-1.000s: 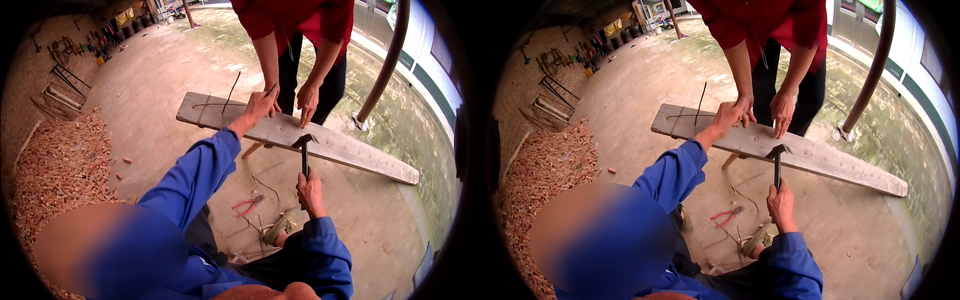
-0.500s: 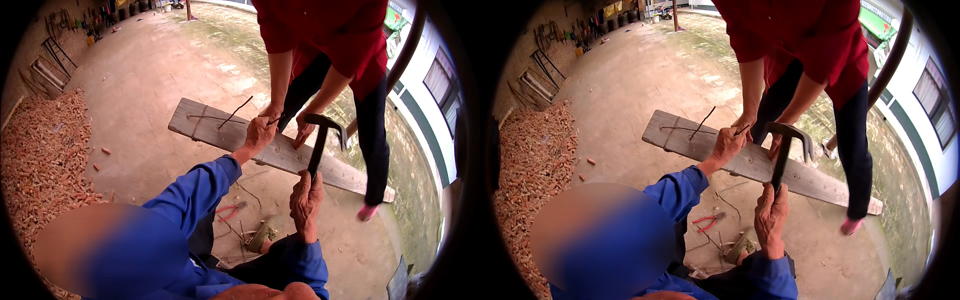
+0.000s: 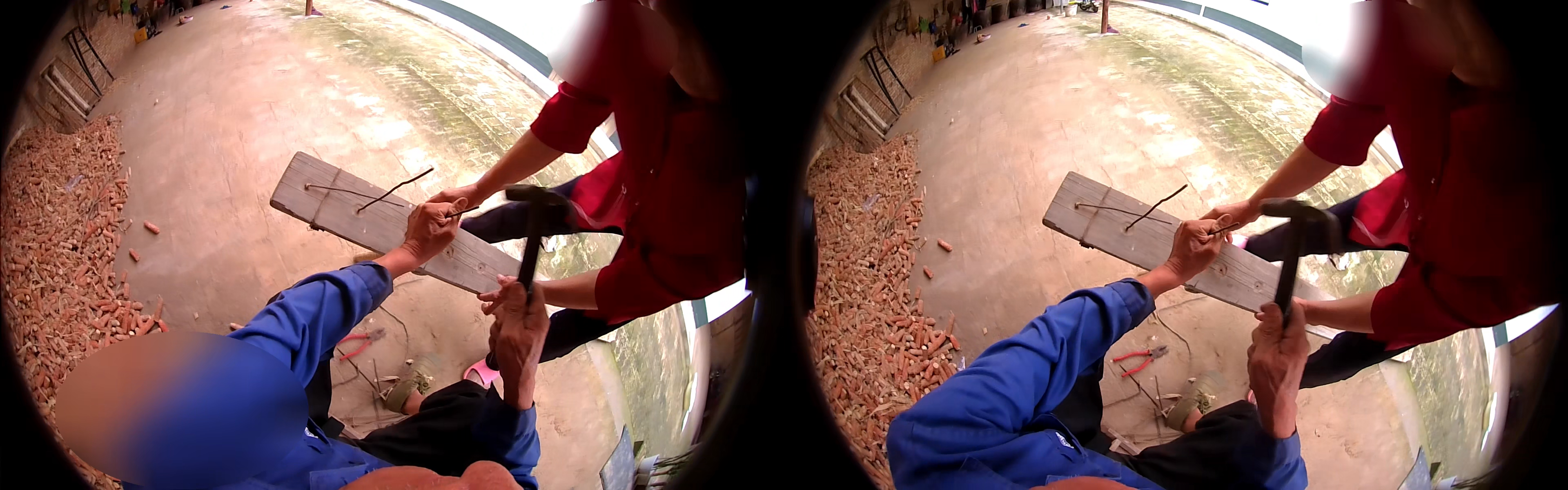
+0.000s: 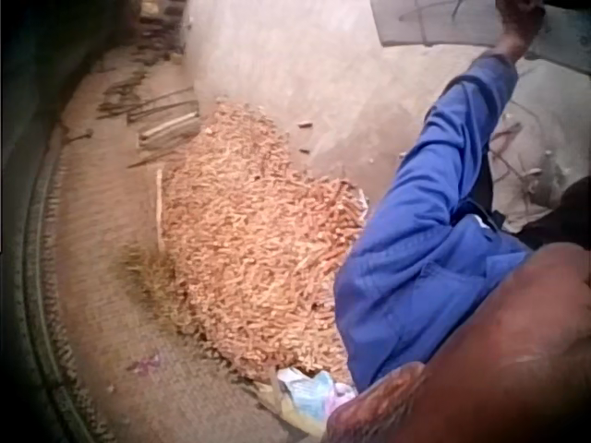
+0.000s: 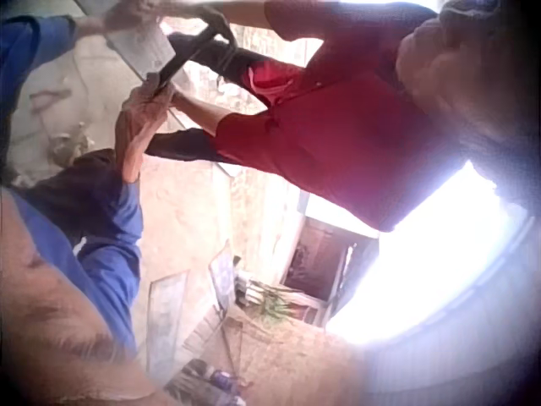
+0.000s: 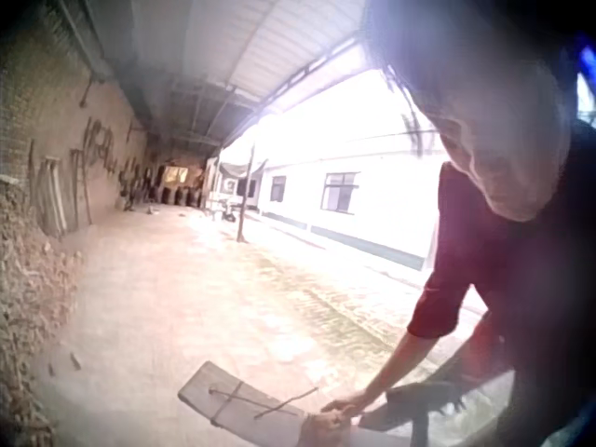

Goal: The person uses a hammer and a pair of pliers to adjust and secure metal spikes on a long wooden plank while another person holds it steady on an outdoor concrete area.

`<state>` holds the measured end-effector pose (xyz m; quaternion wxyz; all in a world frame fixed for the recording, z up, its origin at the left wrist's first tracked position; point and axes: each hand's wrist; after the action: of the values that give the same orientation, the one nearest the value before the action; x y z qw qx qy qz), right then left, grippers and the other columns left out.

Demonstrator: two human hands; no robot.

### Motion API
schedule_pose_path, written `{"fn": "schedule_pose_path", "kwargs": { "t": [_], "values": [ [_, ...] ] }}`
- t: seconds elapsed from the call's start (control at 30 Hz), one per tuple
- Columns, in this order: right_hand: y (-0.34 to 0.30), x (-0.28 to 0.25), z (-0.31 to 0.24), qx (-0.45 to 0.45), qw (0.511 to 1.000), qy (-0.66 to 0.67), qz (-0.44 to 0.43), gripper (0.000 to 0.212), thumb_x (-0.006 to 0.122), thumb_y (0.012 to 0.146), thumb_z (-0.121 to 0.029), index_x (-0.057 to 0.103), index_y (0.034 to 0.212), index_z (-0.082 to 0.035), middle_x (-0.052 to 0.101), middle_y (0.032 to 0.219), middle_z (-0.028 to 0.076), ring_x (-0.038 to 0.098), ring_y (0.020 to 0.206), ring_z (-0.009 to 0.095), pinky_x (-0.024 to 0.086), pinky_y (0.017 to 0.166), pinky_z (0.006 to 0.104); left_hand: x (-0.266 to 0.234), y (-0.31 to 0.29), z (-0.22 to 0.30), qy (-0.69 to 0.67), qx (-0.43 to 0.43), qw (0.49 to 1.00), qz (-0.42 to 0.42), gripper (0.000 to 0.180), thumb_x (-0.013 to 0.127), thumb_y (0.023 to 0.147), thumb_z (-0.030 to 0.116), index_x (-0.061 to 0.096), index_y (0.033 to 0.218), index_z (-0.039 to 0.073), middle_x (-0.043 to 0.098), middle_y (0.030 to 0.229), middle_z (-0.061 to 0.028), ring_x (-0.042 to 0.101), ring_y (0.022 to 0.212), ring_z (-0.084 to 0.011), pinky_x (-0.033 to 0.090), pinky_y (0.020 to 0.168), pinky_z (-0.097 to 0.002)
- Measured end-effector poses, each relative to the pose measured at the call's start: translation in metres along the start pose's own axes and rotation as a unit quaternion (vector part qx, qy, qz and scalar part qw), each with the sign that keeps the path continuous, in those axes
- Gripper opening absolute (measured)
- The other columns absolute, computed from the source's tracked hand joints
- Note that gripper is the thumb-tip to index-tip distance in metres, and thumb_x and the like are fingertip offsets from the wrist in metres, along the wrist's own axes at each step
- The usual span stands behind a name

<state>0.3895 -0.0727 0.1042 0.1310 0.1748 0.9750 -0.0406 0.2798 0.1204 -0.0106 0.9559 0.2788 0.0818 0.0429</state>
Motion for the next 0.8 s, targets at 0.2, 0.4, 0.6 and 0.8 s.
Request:
{"fn": "schedule_pose_path", "kwargs": {
  "t": [0.2,0.4,0.6,0.8],
  "values": [
    [0.009,-0.002,0.013,-0.135,0.966,-0.218,-0.041,0.013,0.048,0.096,-0.013,0.049,0.103,-0.003,0.053,0.074,0.002,0.050,0.066,0.011,0.040,0.057,0.0247,0.003,-0.001,0.009,-0.007,0.025,0.999,0.019,0.047,0.057,0.093,0.032,0.052,0.061,-0.002,0.038,0.051,-0.0175,0.030,0.046,-0.0155,0.032,0.044,-0.0355],
    [-0.004,-0.006,-0.019,-0.171,0.983,0.066,0.032,0.027,0.045,0.099,-0.034,0.050,0.095,-0.008,0.041,0.056,-0.005,0.030,0.038,0.001,0.021,0.034,0.0179,-0.004,-0.002,0.022,0.010,-0.015,1.000,0.006,0.050,0.057,0.093,0.034,0.049,0.059,-0.002,0.035,0.052,-0.0192,0.026,0.047,-0.0238,0.030,0.044,-0.0380],
    [0.013,-0.010,0.022,-0.194,0.963,-0.182,-0.036,0.017,0.047,0.099,-0.021,0.050,0.096,-0.004,0.049,0.062,-0.001,0.045,0.050,0.007,0.034,0.046,0.0228,0.000,-0.003,0.016,0.019,0.002,1.000,0.014,0.051,0.056,0.093,0.034,0.049,0.058,-0.002,0.036,0.051,-0.0200,0.028,0.045,-0.0275,0.030,0.044,-0.0388],
    [0.003,-0.014,-0.008,-0.248,0.966,0.020,0.065,0.016,0.043,0.098,-0.013,0.053,0.098,-0.001,0.055,0.068,0.002,0.049,0.055,0.008,0.038,0.050,0.0226,-0.001,-0.002,0.017,0.040,0.000,0.999,0.022,0.053,0.056,0.093,0.036,0.049,0.057,-0.002,0.038,0.050,-0.0201,0.032,0.045,-0.0295,0.031,0.045,-0.0393]
  ]
}}
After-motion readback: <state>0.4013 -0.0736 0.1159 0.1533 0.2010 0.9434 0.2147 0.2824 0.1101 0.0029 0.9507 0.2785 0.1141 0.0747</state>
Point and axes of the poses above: each hand's wrist, its own y-axis towards the middle knuckle, its own x-axis out of the palm, z = x × y
